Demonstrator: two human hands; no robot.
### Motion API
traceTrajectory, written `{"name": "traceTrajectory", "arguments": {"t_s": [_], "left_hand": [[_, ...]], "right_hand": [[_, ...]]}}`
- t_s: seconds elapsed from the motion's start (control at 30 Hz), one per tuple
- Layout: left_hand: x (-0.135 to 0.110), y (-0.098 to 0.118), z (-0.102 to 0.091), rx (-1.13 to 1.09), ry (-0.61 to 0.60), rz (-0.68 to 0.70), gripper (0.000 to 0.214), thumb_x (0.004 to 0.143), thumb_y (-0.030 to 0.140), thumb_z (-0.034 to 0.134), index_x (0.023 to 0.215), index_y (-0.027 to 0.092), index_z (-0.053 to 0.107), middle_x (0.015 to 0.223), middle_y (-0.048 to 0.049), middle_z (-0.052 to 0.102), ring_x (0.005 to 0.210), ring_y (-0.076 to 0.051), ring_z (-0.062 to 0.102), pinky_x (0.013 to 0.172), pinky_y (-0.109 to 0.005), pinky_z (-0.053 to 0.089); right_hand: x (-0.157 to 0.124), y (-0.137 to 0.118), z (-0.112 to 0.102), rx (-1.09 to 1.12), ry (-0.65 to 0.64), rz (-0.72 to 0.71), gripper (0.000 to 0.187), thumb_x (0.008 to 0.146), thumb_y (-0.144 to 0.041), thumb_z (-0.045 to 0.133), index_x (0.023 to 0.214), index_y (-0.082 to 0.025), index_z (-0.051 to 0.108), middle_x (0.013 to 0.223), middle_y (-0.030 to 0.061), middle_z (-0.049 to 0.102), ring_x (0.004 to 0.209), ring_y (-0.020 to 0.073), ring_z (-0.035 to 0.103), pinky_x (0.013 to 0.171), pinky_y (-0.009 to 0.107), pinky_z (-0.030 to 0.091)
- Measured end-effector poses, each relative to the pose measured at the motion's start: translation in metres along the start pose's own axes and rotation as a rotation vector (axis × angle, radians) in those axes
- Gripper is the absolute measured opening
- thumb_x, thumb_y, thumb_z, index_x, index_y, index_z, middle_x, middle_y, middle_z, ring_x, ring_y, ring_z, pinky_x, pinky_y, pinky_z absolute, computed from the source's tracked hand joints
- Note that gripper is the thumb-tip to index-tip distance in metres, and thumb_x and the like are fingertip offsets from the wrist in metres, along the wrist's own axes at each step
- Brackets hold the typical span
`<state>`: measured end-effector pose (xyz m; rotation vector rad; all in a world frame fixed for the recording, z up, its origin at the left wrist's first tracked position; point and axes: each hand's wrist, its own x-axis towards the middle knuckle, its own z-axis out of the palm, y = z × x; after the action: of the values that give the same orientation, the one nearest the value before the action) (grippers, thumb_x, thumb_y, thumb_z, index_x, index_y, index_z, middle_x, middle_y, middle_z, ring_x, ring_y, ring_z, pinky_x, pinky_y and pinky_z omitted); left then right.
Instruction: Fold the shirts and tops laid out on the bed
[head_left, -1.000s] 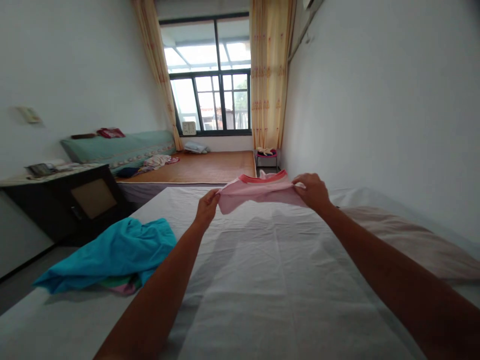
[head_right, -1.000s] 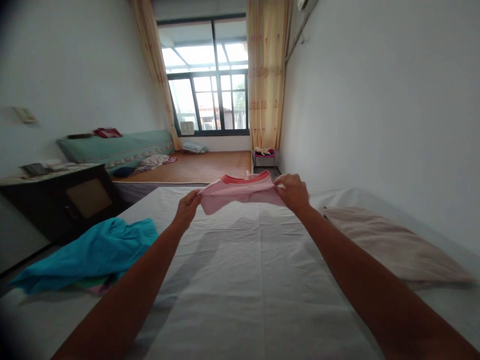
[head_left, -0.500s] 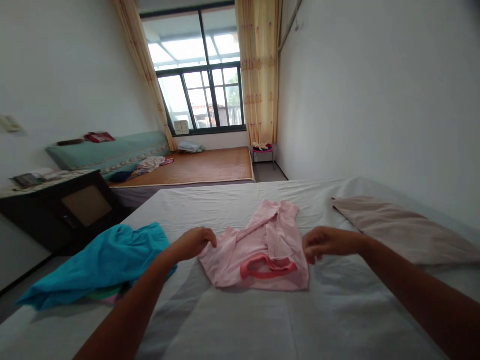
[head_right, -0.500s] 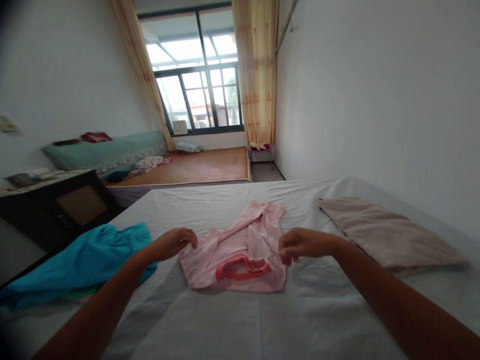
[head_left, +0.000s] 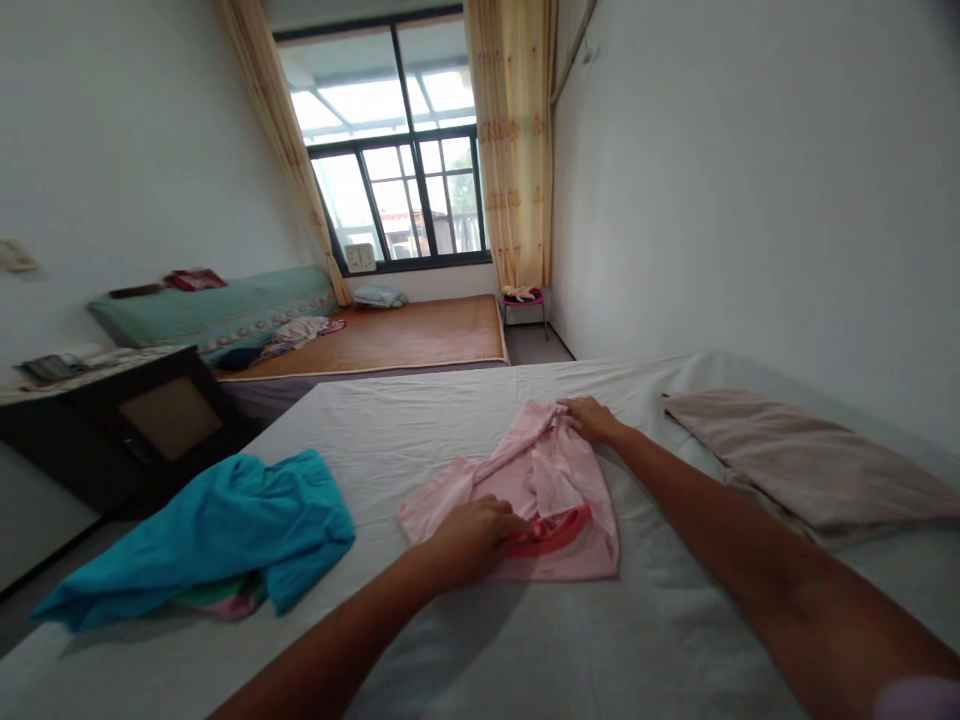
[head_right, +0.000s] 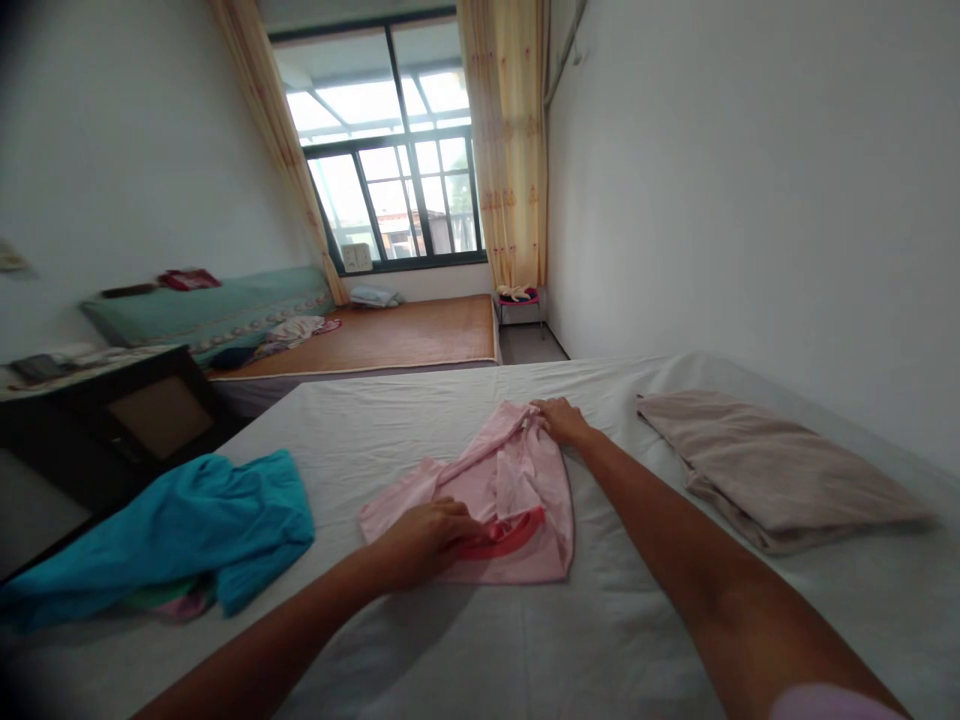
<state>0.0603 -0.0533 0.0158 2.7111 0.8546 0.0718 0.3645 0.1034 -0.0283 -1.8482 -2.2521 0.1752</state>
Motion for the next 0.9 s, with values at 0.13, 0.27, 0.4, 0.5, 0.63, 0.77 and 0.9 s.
{"name": "traceTrajectory", "arguments": {"t_s": [0.13,0.27,0.4,0.5,0.63,0.77,0.9], "left_hand": [[-0.032,-0.018,-0.032,-0.054,-0.120,0.067,0.018,0.075,0.013,0.060,0.078,0.024,0.073,0.087,-0.0013,0.068,0.082,-0.016,0.061,0.077,-0.023,0.045],[-0.075,-0.043,-0.069,-0.320,-0.260,0.044,0.014,0.078,0.021,0.060,0.077,0.020,0.074,0.084,-0.0039,0.070,0.078,-0.017,0.062,0.076,-0.024,0.048],[-0.088,-0.080,-0.075,-0.554,-0.182,-0.071,0.032,0.087,0.038,0.053,0.101,0.016,0.071,0.100,-0.0088,0.072,0.092,-0.021,0.064,0.085,-0.028,0.049],[-0.073,-0.107,-0.046,-0.352,0.262,-0.433,0.041,0.086,0.042,0.048,0.111,0.015,0.067,0.114,-0.0119,0.068,0.104,-0.026,0.061,0.092,-0.037,0.047],[-0.046,-0.109,-0.001,0.005,0.277,-0.524,0.046,0.081,0.031,0.057,0.125,0.018,0.060,0.128,-0.0136,0.060,0.117,-0.029,0.053,0.099,-0.040,0.040],[-0.034,-0.097,0.008,0.006,0.221,-0.325,0.033,0.087,0.021,0.046,0.112,0.024,0.068,0.107,-0.0074,0.067,0.098,-0.019,0.060,0.088,-0.028,0.044],[-0.031,-0.122,-0.022,0.150,0.221,-0.358,0.034,0.081,0.010,0.046,0.095,0.024,0.075,0.090,-0.0073,0.066,0.090,-0.020,0.058,0.082,-0.029,0.045]], "right_hand": [[-0.012,0.021,-0.023,0.050,-0.153,-0.115,0.030,0.078,-0.016,0.052,0.098,-0.022,0.073,0.097,0.0038,0.073,0.091,0.0196,0.064,0.081,0.028,0.046],[-0.037,0.041,-0.041,0.171,-0.363,-0.216,0.023,0.073,-0.020,0.056,0.087,-0.019,0.075,0.076,0.0011,0.073,0.072,0.0163,0.064,0.066,0.023,0.047],[-0.043,0.035,-0.037,0.209,-0.167,-0.237,0.030,0.082,-0.028,0.050,0.100,-0.017,0.071,0.088,0.0054,0.073,0.079,0.0188,0.066,0.073,0.027,0.047],[-0.033,0.009,-0.016,0.132,0.019,-0.205,0.032,0.087,-0.031,0.047,0.108,-0.020,0.069,0.110,0.0088,0.070,0.099,0.0216,0.063,0.085,0.031,0.045],[-0.017,-0.038,0.019,0.109,0.100,-0.145,0.043,0.091,-0.035,0.046,0.129,-0.018,0.056,0.125,0.0140,0.062,0.111,0.0245,0.058,0.090,0.034,0.043],[-0.012,-0.063,0.024,0.106,0.102,-0.219,0.031,0.089,-0.031,0.051,0.113,-0.020,0.066,0.110,0.0091,0.069,0.101,0.0198,0.061,0.086,0.028,0.042],[-0.015,-0.040,-0.004,0.096,0.130,-0.224,0.023,0.086,-0.024,0.052,0.099,-0.021,0.070,0.101,0.0064,0.071,0.093,0.0174,0.063,0.083,0.025,0.042]]}}
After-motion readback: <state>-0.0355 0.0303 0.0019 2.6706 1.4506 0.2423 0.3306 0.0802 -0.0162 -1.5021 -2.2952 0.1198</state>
